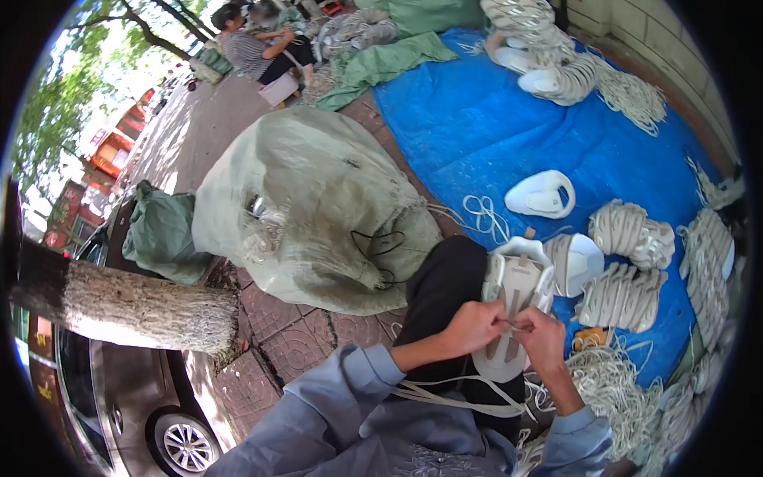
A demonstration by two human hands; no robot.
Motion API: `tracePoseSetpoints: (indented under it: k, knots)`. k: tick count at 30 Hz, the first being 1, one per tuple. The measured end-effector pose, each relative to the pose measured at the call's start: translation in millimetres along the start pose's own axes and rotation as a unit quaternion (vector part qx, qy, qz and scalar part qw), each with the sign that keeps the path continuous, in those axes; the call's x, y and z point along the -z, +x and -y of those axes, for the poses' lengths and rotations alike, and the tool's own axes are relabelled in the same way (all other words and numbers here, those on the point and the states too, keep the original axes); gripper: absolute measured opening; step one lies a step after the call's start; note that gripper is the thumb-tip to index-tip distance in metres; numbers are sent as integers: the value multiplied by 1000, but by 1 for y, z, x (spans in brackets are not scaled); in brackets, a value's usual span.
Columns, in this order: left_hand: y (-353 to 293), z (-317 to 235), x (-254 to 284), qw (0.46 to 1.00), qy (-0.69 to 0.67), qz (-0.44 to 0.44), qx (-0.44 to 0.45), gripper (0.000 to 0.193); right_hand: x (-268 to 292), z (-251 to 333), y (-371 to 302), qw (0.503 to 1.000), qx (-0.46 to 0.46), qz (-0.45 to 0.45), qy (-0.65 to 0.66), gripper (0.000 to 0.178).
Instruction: The person is lacing a white sneaker by hand. They thread a long white lace through the eyelets of the shoe, pulling it tight and adjusting the tension repeatedly. The task is performed while sitting, with the shoe resting on the person's lap.
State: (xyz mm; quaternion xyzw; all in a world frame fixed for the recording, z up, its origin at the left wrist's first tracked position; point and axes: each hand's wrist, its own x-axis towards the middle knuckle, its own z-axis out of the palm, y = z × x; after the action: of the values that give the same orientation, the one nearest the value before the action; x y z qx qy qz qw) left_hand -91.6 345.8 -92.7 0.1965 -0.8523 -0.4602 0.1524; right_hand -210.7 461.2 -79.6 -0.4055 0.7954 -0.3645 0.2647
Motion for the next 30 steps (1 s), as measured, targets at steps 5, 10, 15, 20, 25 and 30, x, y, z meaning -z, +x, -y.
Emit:
tracePoseSetpoints:
  k: [5,10,15,20,25,30]
  knots:
    - [-8,1,4,998,-28,-51,31,11,-2,-8,3,983,-16,6,182,24]
    - [-12,-11,-9,979,110,-98,-140,15,-2,-17,6,962,-51,31,267,25]
    - [-4,-13,-18,978,118,-99,-140,17,-3,-26,10,943,-63,51,322,28]
    - [-9,-17,-14,993,47,-97,-48,18,-5,-31,11,929,-59,77,356,31]
    - [-13,-18,-8,990,109,-58,-73,15,-4,-31,11,930,-57,92,350,35]
    - [-7,-16,-7,979,131,-69,-138,12,-4,-32,12,920,-58,89,376,34]
